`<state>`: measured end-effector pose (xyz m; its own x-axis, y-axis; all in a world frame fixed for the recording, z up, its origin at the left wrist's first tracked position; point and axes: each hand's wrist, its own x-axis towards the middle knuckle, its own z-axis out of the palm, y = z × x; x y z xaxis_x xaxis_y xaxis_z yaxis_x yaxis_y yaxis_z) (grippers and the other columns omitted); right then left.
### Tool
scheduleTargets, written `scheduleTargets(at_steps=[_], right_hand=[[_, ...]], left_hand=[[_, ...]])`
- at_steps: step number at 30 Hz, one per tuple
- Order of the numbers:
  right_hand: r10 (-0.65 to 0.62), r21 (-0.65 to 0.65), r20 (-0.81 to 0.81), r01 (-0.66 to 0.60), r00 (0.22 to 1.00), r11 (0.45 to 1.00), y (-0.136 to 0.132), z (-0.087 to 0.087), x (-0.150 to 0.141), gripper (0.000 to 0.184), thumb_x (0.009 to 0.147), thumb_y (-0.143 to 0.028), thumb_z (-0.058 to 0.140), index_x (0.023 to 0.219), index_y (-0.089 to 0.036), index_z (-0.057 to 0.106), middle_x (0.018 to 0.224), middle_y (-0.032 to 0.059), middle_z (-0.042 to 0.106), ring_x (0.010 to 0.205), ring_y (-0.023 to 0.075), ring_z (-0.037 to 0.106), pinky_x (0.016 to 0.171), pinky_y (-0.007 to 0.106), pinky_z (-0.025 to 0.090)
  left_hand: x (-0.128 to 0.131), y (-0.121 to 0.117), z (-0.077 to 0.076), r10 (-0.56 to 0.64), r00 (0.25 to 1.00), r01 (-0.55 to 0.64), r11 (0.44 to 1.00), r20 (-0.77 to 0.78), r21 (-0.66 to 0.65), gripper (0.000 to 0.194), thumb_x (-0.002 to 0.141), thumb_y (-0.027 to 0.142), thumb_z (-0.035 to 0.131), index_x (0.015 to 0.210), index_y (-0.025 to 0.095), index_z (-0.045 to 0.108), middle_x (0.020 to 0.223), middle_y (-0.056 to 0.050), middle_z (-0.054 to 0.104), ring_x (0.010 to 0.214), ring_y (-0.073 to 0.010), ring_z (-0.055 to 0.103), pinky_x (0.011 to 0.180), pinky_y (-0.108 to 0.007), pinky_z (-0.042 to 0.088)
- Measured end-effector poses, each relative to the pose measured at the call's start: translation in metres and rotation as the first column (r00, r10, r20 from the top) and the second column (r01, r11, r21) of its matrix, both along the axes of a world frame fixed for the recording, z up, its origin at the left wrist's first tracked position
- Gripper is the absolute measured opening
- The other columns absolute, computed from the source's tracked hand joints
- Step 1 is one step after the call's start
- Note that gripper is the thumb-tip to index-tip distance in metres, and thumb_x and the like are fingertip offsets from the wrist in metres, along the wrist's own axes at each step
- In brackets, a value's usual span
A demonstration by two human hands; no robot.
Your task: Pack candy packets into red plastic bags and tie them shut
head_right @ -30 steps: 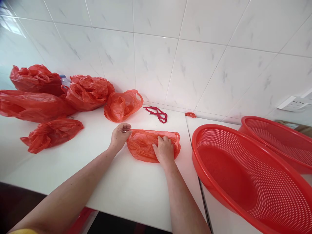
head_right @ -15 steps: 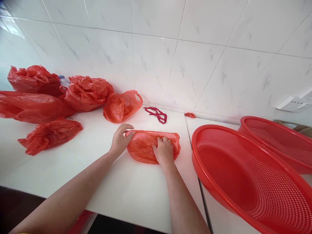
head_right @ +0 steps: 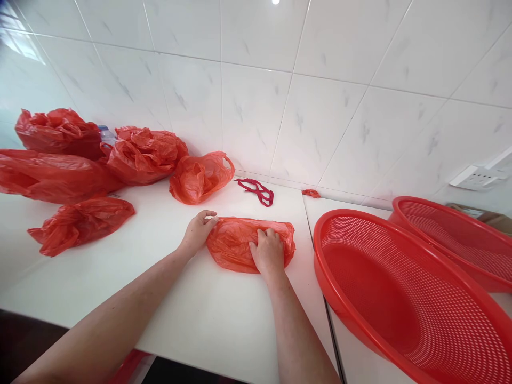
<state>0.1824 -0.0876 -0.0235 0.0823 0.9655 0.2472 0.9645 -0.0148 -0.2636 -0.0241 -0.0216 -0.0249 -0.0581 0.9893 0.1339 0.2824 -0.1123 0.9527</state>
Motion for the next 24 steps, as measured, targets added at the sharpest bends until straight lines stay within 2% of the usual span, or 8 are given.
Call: scheduleTargets(at_steps=[9,15,17,20,22,24], right_hand=[[0.002,-0.016,-0.027,-0.003,1.000,1.000,0.001,0.000,0.001,0.042,0.084,-0.035,0.050,0.122,-0.019,0.056,0.112,0.0105,0.056,0.107,0.0245,0.049,0.089,0.036,0.040],[0.002,-0.004,0.003,-0.002,1.000,1.000,-0.002,0.004,-0.001,0.039,0.083,-0.034,0.052,0.118,-0.017,0.059,0.108,0.0110,0.057,0.103,0.0242,0.050,0.086,0.036,0.041],[-0.016,0.037,0.035,0.015,0.999,0.999,-0.004,0.009,-0.005,0.035,0.083,-0.033,0.052,0.113,-0.017,0.062,0.107,0.0110,0.057,0.101,0.0248,0.050,0.085,0.036,0.042],[-0.032,0.186,0.040,0.024,0.999,0.982,-0.008,0.018,-0.013,0.033,0.087,-0.033,0.046,0.114,-0.018,0.061,0.111,0.0108,0.057,0.104,0.0249,0.049,0.087,0.037,0.040],[0.016,0.263,0.014,-0.019,1.000,0.965,-0.009,0.020,-0.018,0.037,0.089,-0.034,0.043,0.119,-0.017,0.057,0.116,0.0108,0.056,0.107,0.0246,0.048,0.090,0.037,0.039],[0.091,0.266,-0.003,-0.086,0.996,0.960,-0.009,0.018,-0.022,0.042,0.089,-0.037,0.045,0.123,-0.016,0.054,0.121,0.0106,0.055,0.109,0.0246,0.047,0.092,0.037,0.038]], left_hand=[[0.004,0.001,-0.001,-0.035,0.991,0.033,0.999,0.131,0.019,0.029,0.077,0.039,0.056,0.099,0.021,0.059,0.069,-0.001,0.066,0.057,-0.0135,0.060,0.054,-0.024,0.045],[0.006,-0.004,0.004,-0.057,0.985,0.055,0.998,0.161,0.016,0.036,0.071,0.045,0.063,0.097,0.021,0.059,0.076,-0.002,0.069,0.061,-0.0140,0.061,0.058,-0.026,0.046],[0.006,-0.006,0.006,-0.072,0.983,0.073,0.997,0.170,0.002,0.041,0.067,0.046,0.067,0.100,0.022,0.058,0.082,-0.003,0.069,0.063,-0.0150,0.062,0.060,-0.027,0.047],[0.007,-0.008,0.009,-0.101,0.978,0.107,0.994,0.180,-0.021,0.046,0.063,0.040,0.071,0.103,0.022,0.056,0.084,-0.003,0.069,0.066,-0.0160,0.063,0.061,-0.028,0.048],[0.008,-0.009,0.010,-0.115,0.978,0.120,0.993,0.174,-0.017,0.044,0.063,0.035,0.070,0.102,0.021,0.055,0.082,-0.002,0.068,0.066,-0.0154,0.062,0.062,-0.028,0.048],[0.009,-0.009,0.010,-0.122,0.979,0.124,0.992,0.165,-0.006,0.041,0.064,0.032,0.068,0.101,0.021,0.056,0.079,-0.001,0.066,0.064,-0.0143,0.060,0.061,-0.027,0.047]])
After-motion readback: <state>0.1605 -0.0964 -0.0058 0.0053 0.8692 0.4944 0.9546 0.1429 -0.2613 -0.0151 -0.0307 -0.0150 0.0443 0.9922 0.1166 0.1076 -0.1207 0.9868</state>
